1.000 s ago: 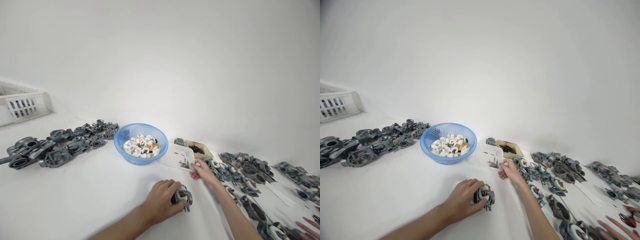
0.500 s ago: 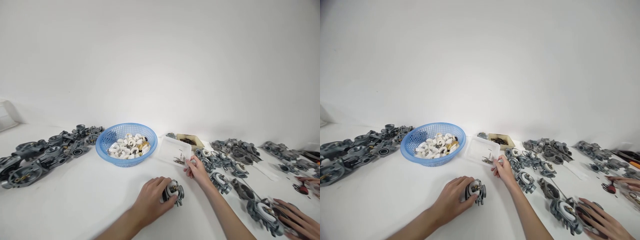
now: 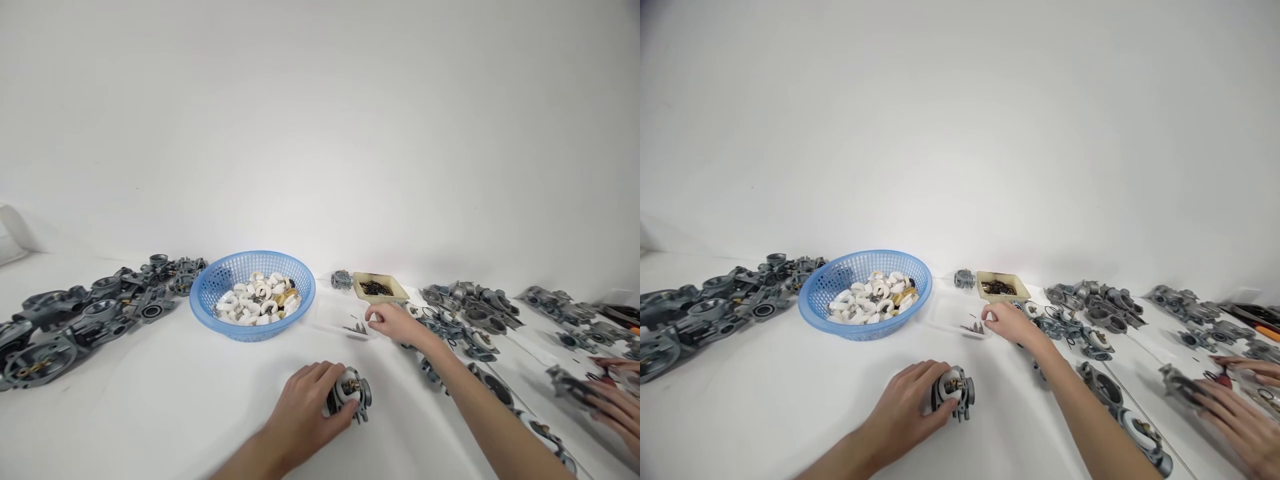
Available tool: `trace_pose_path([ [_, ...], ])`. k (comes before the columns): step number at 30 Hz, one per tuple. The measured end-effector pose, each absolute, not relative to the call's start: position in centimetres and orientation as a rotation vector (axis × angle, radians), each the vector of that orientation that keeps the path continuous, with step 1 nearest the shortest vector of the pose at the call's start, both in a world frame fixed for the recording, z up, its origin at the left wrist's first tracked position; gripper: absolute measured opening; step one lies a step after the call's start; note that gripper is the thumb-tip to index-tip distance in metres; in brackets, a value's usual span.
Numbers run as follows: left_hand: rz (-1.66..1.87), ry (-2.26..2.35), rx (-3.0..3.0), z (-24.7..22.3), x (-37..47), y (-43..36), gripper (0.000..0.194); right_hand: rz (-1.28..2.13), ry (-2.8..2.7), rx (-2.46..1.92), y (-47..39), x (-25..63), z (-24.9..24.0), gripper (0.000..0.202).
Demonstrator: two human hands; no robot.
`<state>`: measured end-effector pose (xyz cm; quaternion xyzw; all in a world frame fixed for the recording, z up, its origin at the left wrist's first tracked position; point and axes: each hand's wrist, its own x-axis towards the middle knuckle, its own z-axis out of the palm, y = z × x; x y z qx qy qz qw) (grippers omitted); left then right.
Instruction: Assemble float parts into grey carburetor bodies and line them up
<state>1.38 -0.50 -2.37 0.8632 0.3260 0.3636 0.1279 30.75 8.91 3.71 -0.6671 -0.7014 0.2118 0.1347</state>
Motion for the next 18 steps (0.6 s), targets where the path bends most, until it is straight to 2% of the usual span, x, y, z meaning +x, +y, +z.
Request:
trace_pose_path([
  [5, 1.046, 0.957, 2.497, -2.3, 1.4, -0.5, 0.032, 0.772, -2.139, -2.034, 13.2, 29.5, 4.5, 0.030],
  [18, 1.021, 0.963, 2.511, -2.3, 1.4, -0.6, 0.035, 0.892, -1.666, -2.089, 16.6, 25.7, 1.8, 0.031],
])
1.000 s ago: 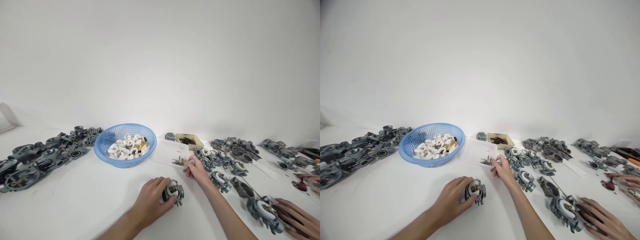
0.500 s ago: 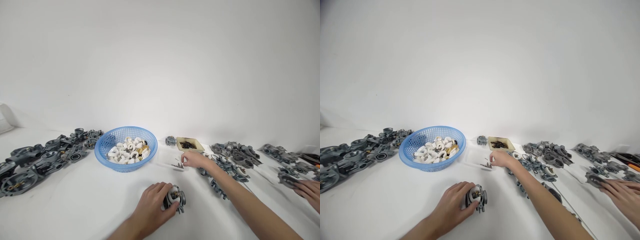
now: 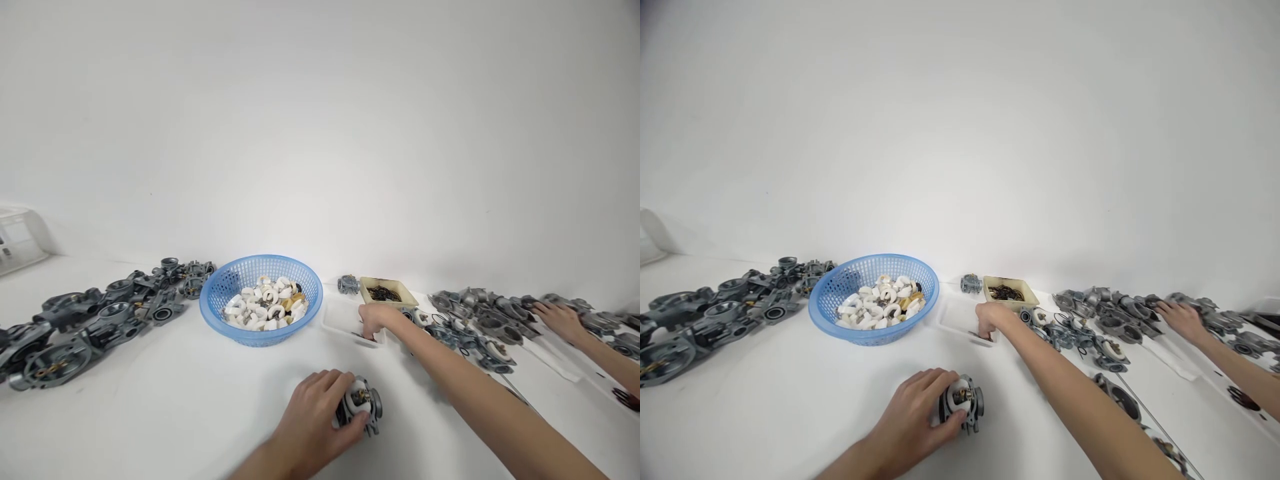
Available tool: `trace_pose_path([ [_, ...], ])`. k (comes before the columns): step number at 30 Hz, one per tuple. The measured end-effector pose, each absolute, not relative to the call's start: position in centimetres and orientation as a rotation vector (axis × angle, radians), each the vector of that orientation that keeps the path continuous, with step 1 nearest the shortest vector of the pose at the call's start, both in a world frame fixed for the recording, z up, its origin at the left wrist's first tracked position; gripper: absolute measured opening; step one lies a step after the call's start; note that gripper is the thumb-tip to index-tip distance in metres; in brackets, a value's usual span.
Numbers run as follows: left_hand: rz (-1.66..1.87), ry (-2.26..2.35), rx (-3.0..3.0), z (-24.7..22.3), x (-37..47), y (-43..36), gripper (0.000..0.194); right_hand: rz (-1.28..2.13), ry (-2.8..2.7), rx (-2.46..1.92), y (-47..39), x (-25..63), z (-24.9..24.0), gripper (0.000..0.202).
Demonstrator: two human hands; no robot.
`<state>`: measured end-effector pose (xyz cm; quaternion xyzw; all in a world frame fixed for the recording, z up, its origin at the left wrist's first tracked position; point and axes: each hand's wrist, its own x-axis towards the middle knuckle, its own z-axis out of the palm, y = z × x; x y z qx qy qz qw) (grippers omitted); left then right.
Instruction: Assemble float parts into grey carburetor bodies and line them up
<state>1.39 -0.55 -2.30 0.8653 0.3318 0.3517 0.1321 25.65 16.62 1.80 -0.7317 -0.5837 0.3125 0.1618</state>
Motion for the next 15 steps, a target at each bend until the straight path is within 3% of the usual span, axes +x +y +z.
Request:
trace_pose_path([
  [15, 1.001, 0.958, 2.512, -1.8, 1.3, -0.6, 0.030, 1.107, -1.754, -1.810, 12.9, 28.7, 6.8, 0.028],
])
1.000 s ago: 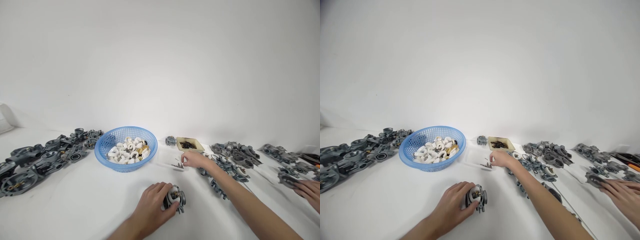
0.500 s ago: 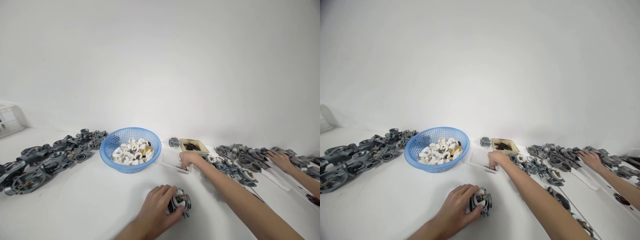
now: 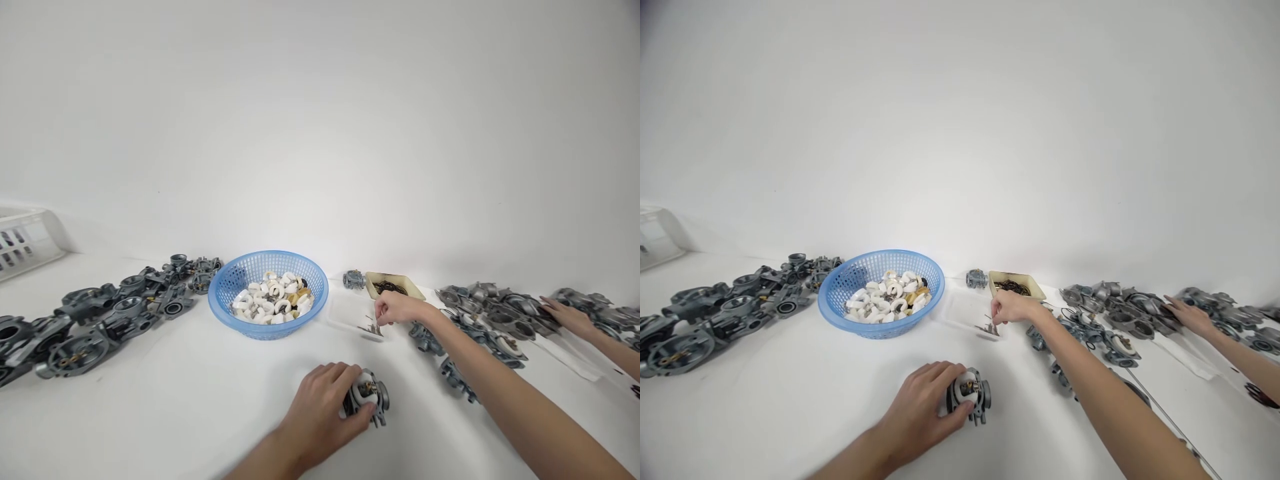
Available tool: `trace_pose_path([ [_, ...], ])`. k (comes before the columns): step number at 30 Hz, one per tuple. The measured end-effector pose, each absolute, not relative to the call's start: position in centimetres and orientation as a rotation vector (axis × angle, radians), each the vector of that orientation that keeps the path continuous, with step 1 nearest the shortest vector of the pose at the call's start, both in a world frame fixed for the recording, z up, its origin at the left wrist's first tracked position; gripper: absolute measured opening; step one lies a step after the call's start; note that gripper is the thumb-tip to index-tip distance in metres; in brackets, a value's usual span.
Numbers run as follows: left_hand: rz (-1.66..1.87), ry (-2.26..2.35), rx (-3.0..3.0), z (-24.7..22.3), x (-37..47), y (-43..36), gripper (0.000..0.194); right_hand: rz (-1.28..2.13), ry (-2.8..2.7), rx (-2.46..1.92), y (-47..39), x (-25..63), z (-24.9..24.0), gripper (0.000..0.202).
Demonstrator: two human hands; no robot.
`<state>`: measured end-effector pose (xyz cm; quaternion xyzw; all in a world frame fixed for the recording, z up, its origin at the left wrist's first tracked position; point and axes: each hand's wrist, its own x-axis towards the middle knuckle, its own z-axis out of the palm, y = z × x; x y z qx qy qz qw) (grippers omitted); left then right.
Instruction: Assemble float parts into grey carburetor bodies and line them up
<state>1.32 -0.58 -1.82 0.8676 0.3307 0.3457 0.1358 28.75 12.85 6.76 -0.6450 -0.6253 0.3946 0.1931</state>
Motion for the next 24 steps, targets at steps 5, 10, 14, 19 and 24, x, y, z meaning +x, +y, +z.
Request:
trace_pose_path([
  [5, 1.024, 0.944, 2.505, -2.1, 1.3, -0.5, 0.032, 1.191, -1.780, -1.575, 9.0, 28.4, 7.5, 0.019],
  [10, 0.996, 0.941, 2.437, -1.7, 1.3, -0.6, 0.031, 1.371, -1.614, -1.295, 3.5, 26.0, 5.4, 0.021],
  [14, 0.952, 0.949, 2.378, -1.1, 1.3, -0.8, 0.029, 1.492, -1.463, -1.154, 1.1, 24.7, 2.7, 0.015],
  [19, 0.942, 0.922, 2.377, -0.7, 1.3, -0.8, 0.029, 1.597, -1.380, -1.070, 0.8, 25.0, 1.3, 0.010],
  [24, 0.936, 0.910, 2.390, -0.6, 1.3, -0.8, 0.032, 1.639, -1.379, -1.018, 0.6, 25.1, 1.2, 0.007],
])
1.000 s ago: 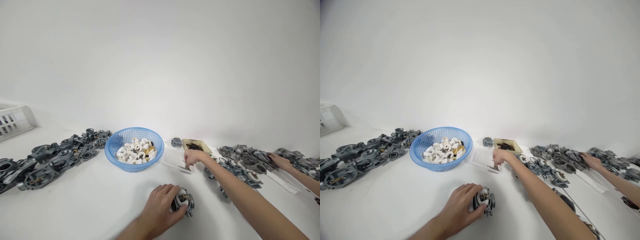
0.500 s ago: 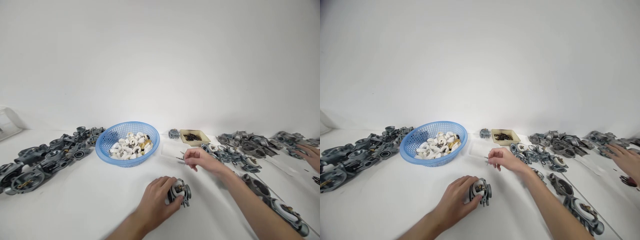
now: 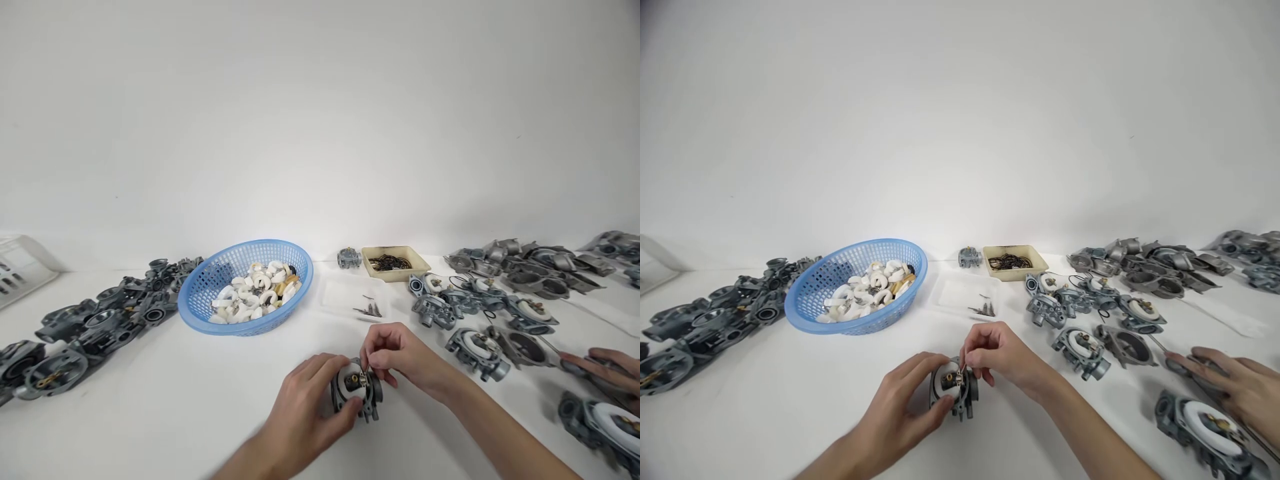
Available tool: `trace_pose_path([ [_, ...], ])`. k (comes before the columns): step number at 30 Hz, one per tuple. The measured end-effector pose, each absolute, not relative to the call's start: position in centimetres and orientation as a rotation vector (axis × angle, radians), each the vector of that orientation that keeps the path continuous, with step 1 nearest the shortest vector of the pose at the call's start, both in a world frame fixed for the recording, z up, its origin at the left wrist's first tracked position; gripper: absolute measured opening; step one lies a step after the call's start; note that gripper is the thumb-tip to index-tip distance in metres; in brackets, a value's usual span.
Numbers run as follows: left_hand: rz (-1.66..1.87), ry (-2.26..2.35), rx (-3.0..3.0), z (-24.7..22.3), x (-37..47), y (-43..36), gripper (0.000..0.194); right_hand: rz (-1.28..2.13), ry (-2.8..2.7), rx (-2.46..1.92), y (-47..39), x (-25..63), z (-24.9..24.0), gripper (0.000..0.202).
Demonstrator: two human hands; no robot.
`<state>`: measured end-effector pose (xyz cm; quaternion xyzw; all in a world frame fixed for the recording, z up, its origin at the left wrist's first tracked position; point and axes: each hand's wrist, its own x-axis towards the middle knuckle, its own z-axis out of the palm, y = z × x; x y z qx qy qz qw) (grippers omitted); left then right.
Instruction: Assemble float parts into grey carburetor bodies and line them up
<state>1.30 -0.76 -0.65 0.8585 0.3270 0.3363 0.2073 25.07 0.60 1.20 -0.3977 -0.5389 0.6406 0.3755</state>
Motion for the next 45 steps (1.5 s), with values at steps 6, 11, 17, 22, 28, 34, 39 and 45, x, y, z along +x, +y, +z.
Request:
trace_pose_path([
  [6, 0.911, 0.917, 2.378, -0.5, 1.2, -0.8, 0.030, 1.569, -1.369, -1.070, 0.4, 24.6, 1.5, 0.009],
  [11, 0.928, 0.914, 2.392, -0.7, 1.3, -0.8, 0.033, 1.580, -1.341, -1.092, 0.5, 24.5, 1.3, 0.013],
  [17, 0.961, 0.904, 2.425, -0.7, 1.3, -0.9, 0.032, 1.590, -1.333, -1.085, 0.6, 24.6, 0.9, 0.019],
  [22, 0.989, 0.903, 2.449, -0.7, 1.3, -0.9, 0.036, 1.592, -1.347, -1.092, 0.5, 24.5, 1.1, 0.021],
  [28, 1.013, 0.923, 2.470, -1.0, 1.3, -0.9, 0.040, 1.555, -1.395, -1.161, 0.4, 24.5, 1.5, 0.022],
  [34, 1.013, 0.937, 2.483, -1.1, 1.4, -1.0, 0.041, 1.506, -1.444, -1.222, 0.5, 24.8, 1.8, 0.027],
  [39, 1.009, 0.957, 2.492, -1.2, 1.4, -0.8, 0.040, 1.482, -1.516, -1.261, 0.4, 25.1, 2.0, 0.030],
  [45, 0.976, 0.957, 2.480, -1.0, 1.3, -0.8, 0.037, 1.581, -1.480, -1.266, 0.1, 25.2, 2.5, 0.033],
])
